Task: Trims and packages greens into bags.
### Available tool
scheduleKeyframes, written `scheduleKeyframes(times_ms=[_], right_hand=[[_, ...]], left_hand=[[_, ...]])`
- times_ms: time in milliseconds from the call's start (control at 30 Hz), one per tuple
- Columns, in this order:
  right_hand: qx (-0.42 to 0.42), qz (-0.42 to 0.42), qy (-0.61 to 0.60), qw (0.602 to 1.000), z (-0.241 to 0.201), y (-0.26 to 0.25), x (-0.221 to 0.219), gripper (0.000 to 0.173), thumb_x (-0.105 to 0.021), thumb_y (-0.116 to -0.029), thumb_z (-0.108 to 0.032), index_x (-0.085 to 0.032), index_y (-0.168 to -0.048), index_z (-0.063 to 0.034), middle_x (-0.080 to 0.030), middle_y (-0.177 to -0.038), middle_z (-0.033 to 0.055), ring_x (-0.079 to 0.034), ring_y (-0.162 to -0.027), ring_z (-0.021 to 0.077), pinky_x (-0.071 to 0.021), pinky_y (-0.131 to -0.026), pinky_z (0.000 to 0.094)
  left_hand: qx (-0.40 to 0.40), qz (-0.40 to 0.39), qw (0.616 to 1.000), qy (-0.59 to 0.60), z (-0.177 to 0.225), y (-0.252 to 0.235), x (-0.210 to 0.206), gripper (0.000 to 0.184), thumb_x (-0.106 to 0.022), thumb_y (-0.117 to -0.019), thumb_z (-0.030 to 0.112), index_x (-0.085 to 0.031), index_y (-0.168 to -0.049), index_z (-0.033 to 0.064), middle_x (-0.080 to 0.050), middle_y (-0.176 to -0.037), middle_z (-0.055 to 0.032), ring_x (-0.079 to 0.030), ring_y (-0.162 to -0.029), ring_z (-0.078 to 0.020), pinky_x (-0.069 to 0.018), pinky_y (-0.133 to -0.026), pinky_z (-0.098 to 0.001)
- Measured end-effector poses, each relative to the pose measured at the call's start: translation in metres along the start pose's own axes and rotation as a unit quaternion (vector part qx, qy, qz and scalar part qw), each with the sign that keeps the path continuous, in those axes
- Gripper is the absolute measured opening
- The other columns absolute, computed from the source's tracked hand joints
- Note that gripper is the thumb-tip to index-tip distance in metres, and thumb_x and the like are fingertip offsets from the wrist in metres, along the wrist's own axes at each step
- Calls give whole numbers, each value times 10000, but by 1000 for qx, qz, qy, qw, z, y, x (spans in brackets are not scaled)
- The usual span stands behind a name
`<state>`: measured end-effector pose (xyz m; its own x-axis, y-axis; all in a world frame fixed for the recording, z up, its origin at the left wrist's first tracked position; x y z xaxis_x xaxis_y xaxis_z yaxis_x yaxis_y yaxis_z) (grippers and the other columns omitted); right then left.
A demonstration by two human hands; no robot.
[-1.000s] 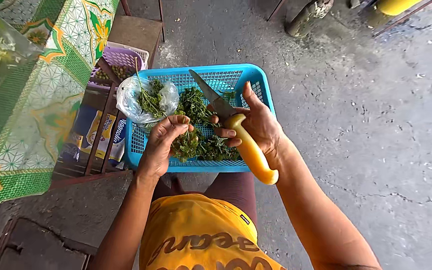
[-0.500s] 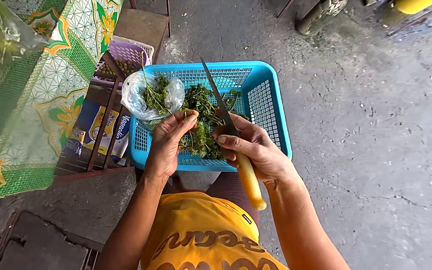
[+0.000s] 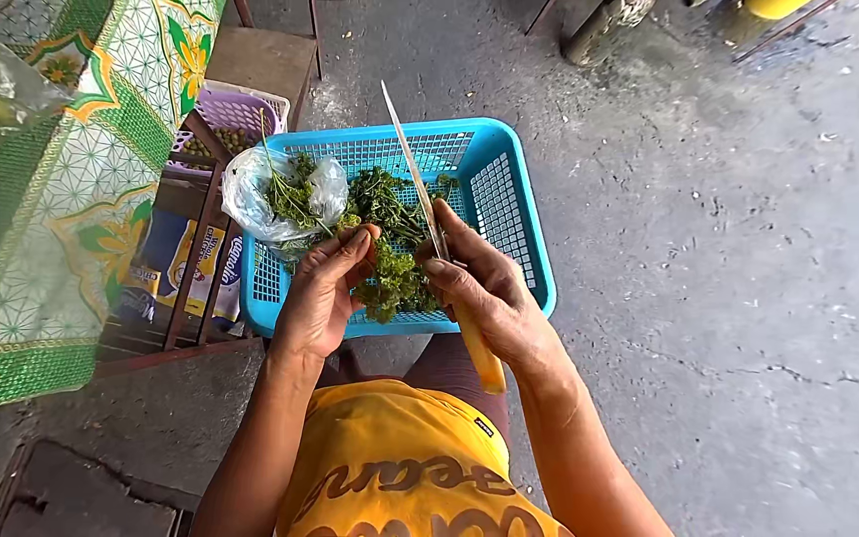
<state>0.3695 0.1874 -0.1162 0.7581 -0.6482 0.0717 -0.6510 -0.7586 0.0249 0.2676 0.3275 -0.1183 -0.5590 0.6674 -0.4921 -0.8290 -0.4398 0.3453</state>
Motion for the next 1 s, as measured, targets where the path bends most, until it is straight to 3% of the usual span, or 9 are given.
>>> scheduleKeyframes(times_ms=[67,133,200,300,367,567,733,1000], right_hand=[[15,-6,0,1000,-4,0,0,658,-494,-1044,-301,-234,-1647,-349,-643,-1054,5,-557,-617,109,-476,-485,231],[36,-7,1,999,-9,1,0,619,-471,-1062,-263,-265,-1640,-346,-641,-1068,16,-556,-633,118,-476,-498,234],[46,-6,0,999,-12,2,2,656,-529,-1045,-269,-265,-1642,-324,-640,-1061,21,-573,-643,119,-499,-505,240],[19,-14,-50,998,-10,3,2,873,-710,-932,-337,-203,-1642,-336,-661,-1004,9,-615,-638,110,-533,-506,223],[7,-23,-81,996,-7,4,2,886,-739,-896,-327,-245,-1631,-350,-665,-1014,16,-606,-626,108,-522,-498,213],[25,-11,-50,998,-9,3,3,785,-691,-924,-272,-333,-1622,-282,-678,-1167,5,-610,-649,108,-521,-510,216],[11,19,-110,994,-7,4,4,719,-649,-876,-128,-461,-1556,-268,-706,-977,46,-594,-573,99,-511,-478,212],[1,47,-178,983,-3,3,10,646,-629,-877,-81,-529,-1499,-221,-692,-921,49,-565,-539,71,-506,-467,193]], left_hand=[[26,-31,998,37,-6,0,-6,239,-494,-1077,256,-717,-1115,179,-696,-950,12,-685,-786,-73,-603,-676,-260],[58,-39,996,61,-12,-2,-7,260,-469,-1075,262,-712,-1122,181,-695,-931,-4,-685,-753,-94,-605,-660,-281],[72,-42,994,75,-15,-3,-8,267,-459,-1072,266,-705,-1136,188,-703,-936,-13,-701,-760,-106,-614,-655,-289],[28,-58,997,41,-10,-3,-13,239,-471,-1077,257,-691,-1126,179,-684,-970,5,-680,-813,-72,-593,-694,-247],[-3,-63,998,4,-6,-1,-16,218,-497,-1079,273,-688,-1120,178,-667,-982,6,-669,-818,-63,-589,-688,-230],[-36,-71,996,-29,-2,1,-20,208,-503,-1079,261,-692,-1122,187,-670,-956,13,-652,-779,-37,-558,-645,-185],[-26,-71,997,-26,-8,-2,-20,201,-515,-1075,251,-699,-1123,185,-668,-989,6,-657,-824,-58,-567,-673,-208],[-4,-92,996,7,-18,-3,-23,227,-475,-1086,231,-691,-1106,163,-667,-1021,-20,-656,-850,-84,-573,-717,-230]])
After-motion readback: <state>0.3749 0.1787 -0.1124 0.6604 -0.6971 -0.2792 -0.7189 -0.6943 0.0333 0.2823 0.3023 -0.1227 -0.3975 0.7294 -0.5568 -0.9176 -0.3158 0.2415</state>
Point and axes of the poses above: each hand's wrist, its own y-axis away from the middle knuckle, its own x-axis out of the back of the hand, z = x × y, the point moved 8 cm from there along -y, towards the middle knuckle
